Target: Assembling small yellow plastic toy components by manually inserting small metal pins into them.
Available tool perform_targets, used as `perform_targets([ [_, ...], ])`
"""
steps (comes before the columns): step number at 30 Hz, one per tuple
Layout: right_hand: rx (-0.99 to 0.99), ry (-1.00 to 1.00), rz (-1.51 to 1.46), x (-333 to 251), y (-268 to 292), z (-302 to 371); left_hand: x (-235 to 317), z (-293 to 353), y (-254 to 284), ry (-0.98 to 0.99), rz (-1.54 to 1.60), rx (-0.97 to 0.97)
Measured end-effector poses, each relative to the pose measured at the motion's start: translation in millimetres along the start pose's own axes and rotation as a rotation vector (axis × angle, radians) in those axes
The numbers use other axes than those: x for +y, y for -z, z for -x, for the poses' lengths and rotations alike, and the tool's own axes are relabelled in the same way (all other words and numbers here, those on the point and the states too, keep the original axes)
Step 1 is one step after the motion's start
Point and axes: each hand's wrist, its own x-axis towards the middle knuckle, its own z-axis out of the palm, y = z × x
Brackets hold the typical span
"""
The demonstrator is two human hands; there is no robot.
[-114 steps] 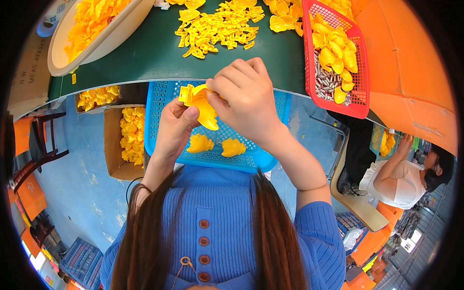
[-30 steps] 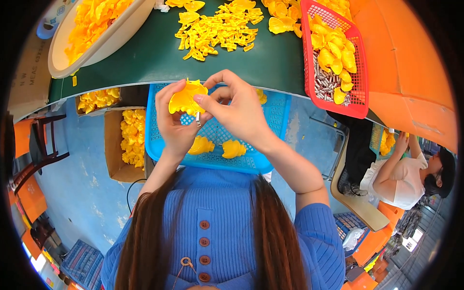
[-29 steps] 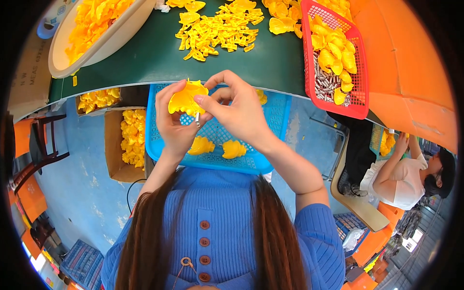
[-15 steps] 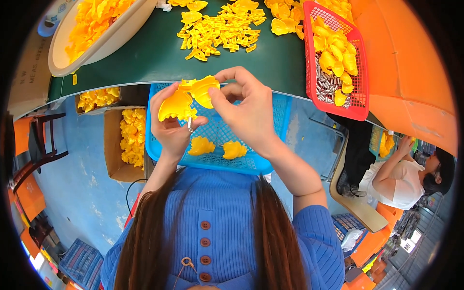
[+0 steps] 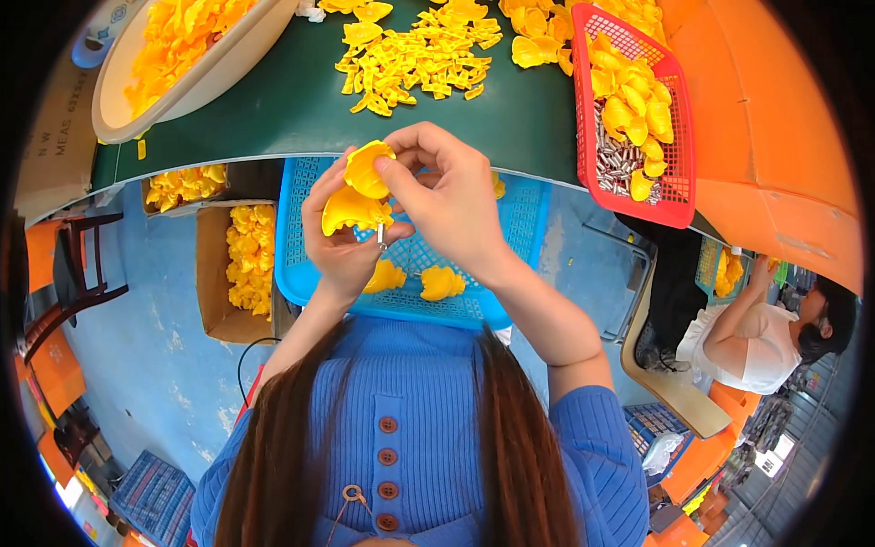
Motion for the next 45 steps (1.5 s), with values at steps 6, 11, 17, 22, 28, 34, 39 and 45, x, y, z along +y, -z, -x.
perform_targets([
  [6,0.016,0.027,-0.085,-3.6,1.3,-2.4,5.6,8.6,-5.1,0.138,0.166,-0.14],
  [11,0.025,0.04,-0.091,-12.3,5.0,-2.2,22.4,-1.5,-3.4,0.223,0.566,-0.282],
  [17,0.003,0.071,-0.04,-19.3,5.9,0.7,36.2,-2.1,-7.4,0.516,0.77,-0.06],
  [22,-0.052,0.109,-0.12,-27.4,5.4,4.9,41.7,-8.5,-6.1,0.52,0.846,-0.057],
  [28,0.134,0.255,0.068,-37.5,9.2,14.1,48.5,-12.0,-3.1,0.577,0.831,-0.006],
  [34,0.167,0.539,0.512,-38.4,13.6,20.4,50.3,-10.0,-3.2,0.565,0.795,0.041],
  [39,0.188,0.608,0.651,-33.7,8.6,19.0,51.9,-9.5,-5.8,0.528,0.79,0.029],
  [45,0.177,0.741,0.781,-31.7,7.7,16.8,48.9,-7.6,-6.1,0.499,0.764,0.016],
])
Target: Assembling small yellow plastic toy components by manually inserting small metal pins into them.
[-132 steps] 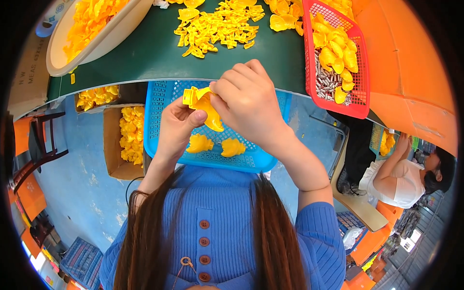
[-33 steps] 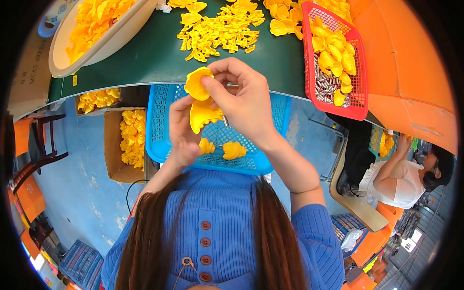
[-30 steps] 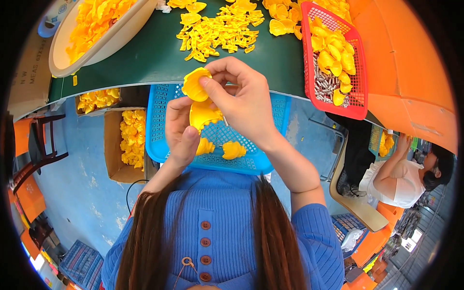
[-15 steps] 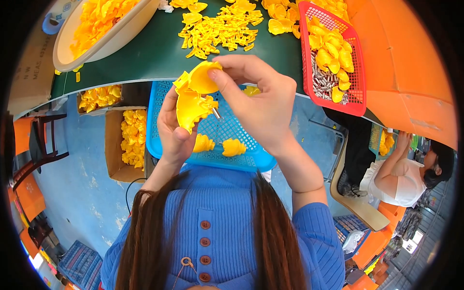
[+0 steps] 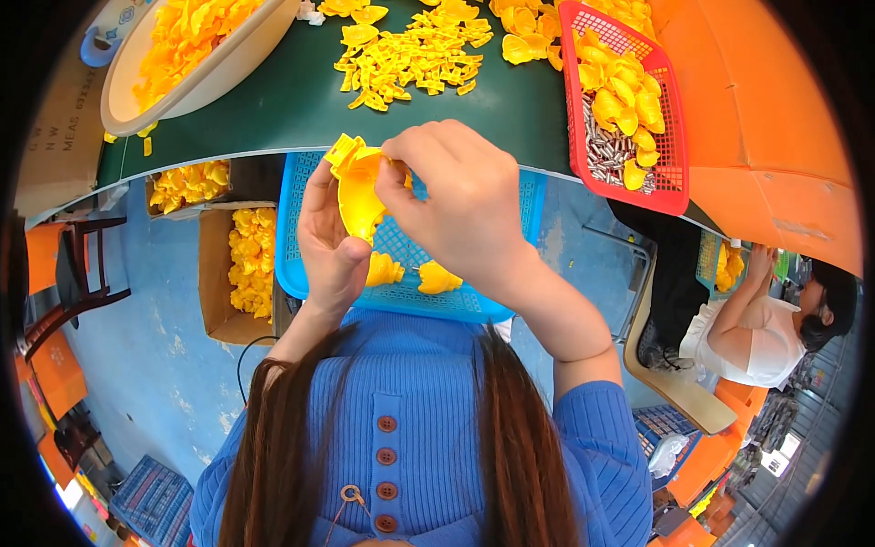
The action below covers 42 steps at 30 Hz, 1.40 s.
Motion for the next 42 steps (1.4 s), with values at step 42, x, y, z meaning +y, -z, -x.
perform_targets([
  [42,-0.235,-0.259,-0.032,9.4,-0.6,-3.5,-3.6,-1.7,1.0,0.031,-0.164,-0.016],
])
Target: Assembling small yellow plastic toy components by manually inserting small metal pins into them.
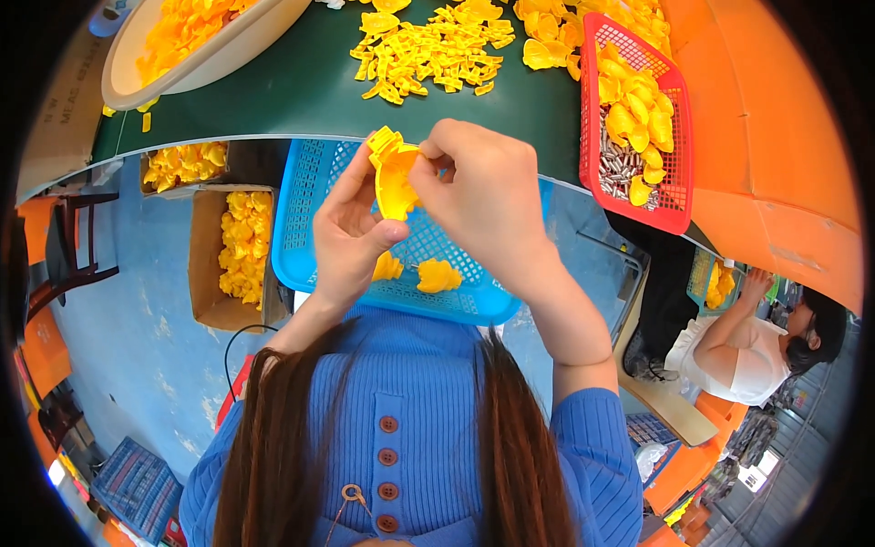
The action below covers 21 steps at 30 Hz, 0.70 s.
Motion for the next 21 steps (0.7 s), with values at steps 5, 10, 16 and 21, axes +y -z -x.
perform_targets([
  [5,-0.066,-0.06,-0.055,2.3,2.8,-6.4,-1.6,-1.6,1.4,0.014,-0.036,-0.016],
  [10,-0.02,-0.015,-0.036,2.6,0.5,-6.2,-0.3,-2.7,2.6,0.011,0.006,0.002],
  [16,0.008,0.017,0.004,0.9,-3.1,-5.9,-1.4,-3.1,3.8,0.021,0.056,0.005],
  [21,0.053,0.082,0.063,0.8,-9.0,-3.5,-1.8,-4.2,7.3,-0.003,0.051,0.004],
])
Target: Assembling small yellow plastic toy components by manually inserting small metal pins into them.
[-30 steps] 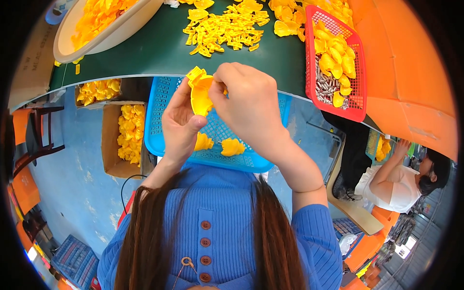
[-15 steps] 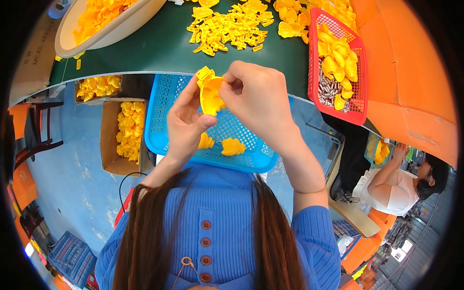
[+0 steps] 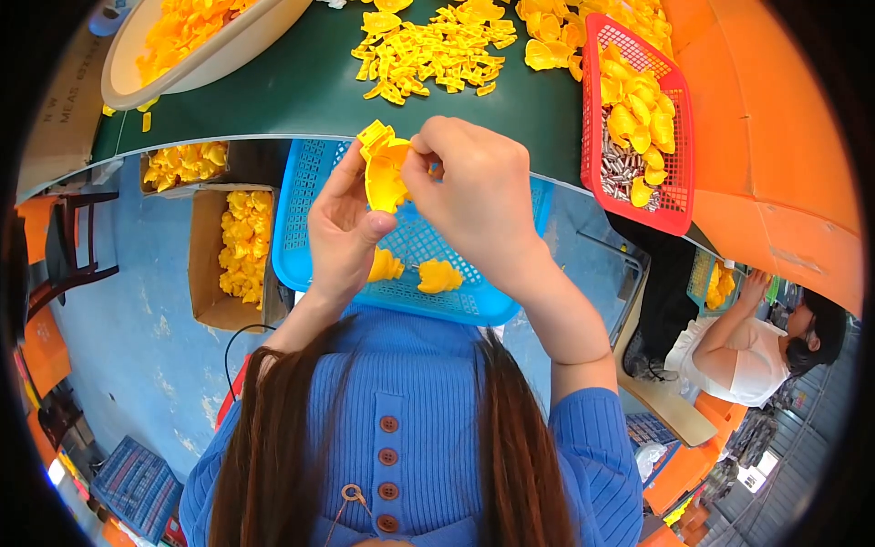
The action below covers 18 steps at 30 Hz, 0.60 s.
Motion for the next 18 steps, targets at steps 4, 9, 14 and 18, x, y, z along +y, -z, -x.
perform_targets([
  [4,-0.02,-0.059,-0.054,-0.3,1.3,-0.1,0.8,-0.1,-0.6,0.019,0.001,-0.013],
  [9,-0.042,-0.084,-0.068,0.5,6.8,-3.1,1.9,-0.7,-3.9,0.015,-0.032,-0.041],
  [14,0.033,0.103,0.073,-1.8,1.5,-0.2,1.0,-1.6,-2.3,0.0,-0.021,-0.023],
  [18,0.046,0.119,0.048,-2.6,0.1,0.7,4.2,-0.3,-1.7,0.008,-0.012,-0.018],
])
